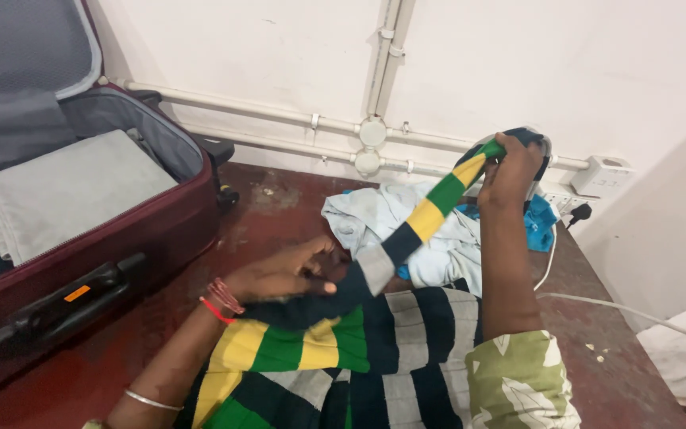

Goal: The person folds a pair of light-colored jeans and places them into an open suitcase. Then the person folds a striped sweater and places it into the suitcase. Finally, the person picks up a light blue shirt and begins to fold it.

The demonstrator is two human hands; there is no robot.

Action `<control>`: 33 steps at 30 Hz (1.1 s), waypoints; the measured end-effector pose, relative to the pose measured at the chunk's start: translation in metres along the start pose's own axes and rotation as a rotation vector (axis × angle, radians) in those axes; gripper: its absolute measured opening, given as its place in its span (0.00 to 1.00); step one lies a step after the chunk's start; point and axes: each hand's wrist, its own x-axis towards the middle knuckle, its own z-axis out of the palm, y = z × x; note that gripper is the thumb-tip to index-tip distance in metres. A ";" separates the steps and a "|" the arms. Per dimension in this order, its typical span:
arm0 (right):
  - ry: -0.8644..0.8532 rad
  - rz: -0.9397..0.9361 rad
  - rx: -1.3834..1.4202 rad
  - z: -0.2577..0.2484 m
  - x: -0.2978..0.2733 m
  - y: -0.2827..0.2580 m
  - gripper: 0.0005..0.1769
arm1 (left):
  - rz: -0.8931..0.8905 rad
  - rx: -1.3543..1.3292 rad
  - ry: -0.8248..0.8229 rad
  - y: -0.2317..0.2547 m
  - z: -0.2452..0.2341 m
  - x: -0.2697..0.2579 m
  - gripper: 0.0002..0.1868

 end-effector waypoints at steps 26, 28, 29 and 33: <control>0.001 -0.148 0.099 -0.048 -0.018 -0.029 0.17 | -0.251 0.818 0.749 0.119 -0.019 -0.068 0.22; 0.024 -0.184 0.071 -0.055 -0.007 -0.031 0.15 | -0.567 0.788 0.169 0.119 -0.014 -0.080 0.31; 0.029 -0.194 0.055 -0.059 -0.002 -0.031 0.15 | -0.542 0.787 0.055 0.113 -0.010 -0.086 0.31; 0.129 -0.104 0.035 -0.083 0.006 -0.025 0.13 | -0.536 0.893 -0.141 0.071 -0.012 -0.100 0.31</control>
